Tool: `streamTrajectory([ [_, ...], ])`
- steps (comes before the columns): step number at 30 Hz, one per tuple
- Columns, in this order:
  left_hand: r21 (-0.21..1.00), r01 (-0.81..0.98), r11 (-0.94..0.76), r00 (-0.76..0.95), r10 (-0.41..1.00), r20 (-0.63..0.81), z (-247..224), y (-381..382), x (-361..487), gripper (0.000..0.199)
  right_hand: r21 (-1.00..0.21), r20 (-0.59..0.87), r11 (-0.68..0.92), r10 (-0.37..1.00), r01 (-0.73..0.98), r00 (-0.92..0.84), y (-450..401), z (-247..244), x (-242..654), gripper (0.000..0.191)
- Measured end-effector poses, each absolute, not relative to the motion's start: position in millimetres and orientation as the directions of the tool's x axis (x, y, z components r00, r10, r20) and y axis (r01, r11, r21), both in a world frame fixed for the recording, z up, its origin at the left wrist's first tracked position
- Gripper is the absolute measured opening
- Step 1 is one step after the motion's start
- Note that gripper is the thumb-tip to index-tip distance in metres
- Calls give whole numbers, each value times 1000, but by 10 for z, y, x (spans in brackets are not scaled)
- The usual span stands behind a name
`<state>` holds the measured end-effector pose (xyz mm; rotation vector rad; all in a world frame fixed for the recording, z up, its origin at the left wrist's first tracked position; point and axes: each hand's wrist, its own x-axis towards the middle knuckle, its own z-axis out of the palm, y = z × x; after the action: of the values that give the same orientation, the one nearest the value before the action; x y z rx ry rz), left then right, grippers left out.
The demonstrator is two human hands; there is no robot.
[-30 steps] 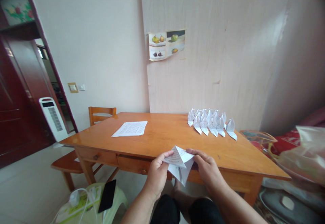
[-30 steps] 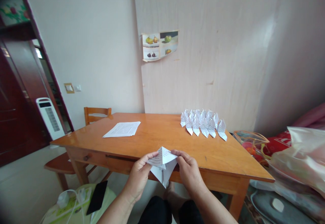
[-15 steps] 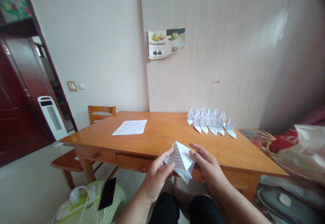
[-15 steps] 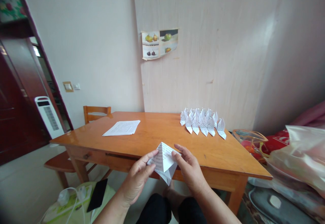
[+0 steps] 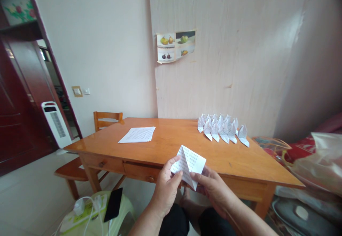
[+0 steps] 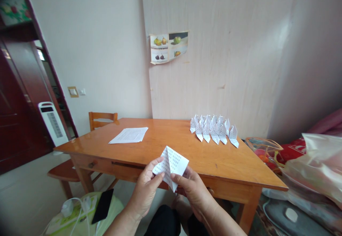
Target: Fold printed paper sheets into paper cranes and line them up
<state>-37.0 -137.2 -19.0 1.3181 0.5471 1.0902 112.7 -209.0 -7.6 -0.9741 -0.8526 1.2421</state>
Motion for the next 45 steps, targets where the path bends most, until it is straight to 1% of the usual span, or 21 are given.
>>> streamTrajectory([
  [3, 939, -317, -132, 421, 868, 263, -192, -1391, -375, 49, -911, 48, 105, 987, -400, 150, -2057, -118, 1130, 53],
  [5, 921, -362, -141, 409, 864, 293, -185, -1407, -379, 48, -894, 89, 152, 982, -421, 166, -2034, -145, 1147, 48],
  [7, 899, -423, -112, 421, 855, 304, -176, -1421, -386, 50, -888, 126, 194, 975, -416, 184, -2018, -168, 1175, 44],
  [10, 891, -451, -45, 425, 867, 259, -154, -1429, -405, 56, -889, 167, 229, 968, -396, 187, -2021, -190, 1220, 44],
  [12, 898, -439, -16, 406, 888, 215, -122, -1428, -422, 58, -893, 183, 234, 969, -385, 165, -2046, -191, 1241, 45],
  [15, 906, -423, 18, 401, 900, 170, -39, -1436, -441, 53, -900, 196, 223, 974, -374, 110, -2108, -176, 1245, 43],
  [19, 905, -426, 7, 404, 896, 183, 84, -1496, -428, 45, -916, 179, 188, 982, -354, 59, -2179, -176, 1229, 40],
  [22, 899, -437, -6, 405, 891, 203, 133, -1577, -400, 44, -927, 164, 160, 986, -338, 15, -2208, -207, 1233, 38],
  [25, 905, -421, -63, 379, 894, 238, 147, -1653, -391, 40, -935, 163, 152, 987, -320, -8, -2238, -226, 1247, 37],
  [29, 931, -312, -189, 408, 859, 311, 152, -1702, -428, 31, -926, 147, 119, 988, -360, -53, -2282, -209, 1245, 33],
  [32, 930, -241, -275, 380, 856, 352, 161, -1736, -452, 29, -919, 131, 98, 989, -383, -63, -2284, -232, 1235, 32],
  [36, 911, -186, -367, 330, 850, 410, 194, -1802, -468, 26, -921, 115, 86, 992, -380, -54, -2258, -317, 1241, 36],
  [41, 860, -107, -499, 325, 800, 504, 233, -1834, -512, 22, -922, 123, 87, 990, -377, -73, -2269, -324, 1240, 30],
  [45, 846, -114, -521, 327, 784, 527, 228, -1827, -539, 22, -917, 126, 83, 988, -389, -85, -2287, -278, 1216, 27],
])
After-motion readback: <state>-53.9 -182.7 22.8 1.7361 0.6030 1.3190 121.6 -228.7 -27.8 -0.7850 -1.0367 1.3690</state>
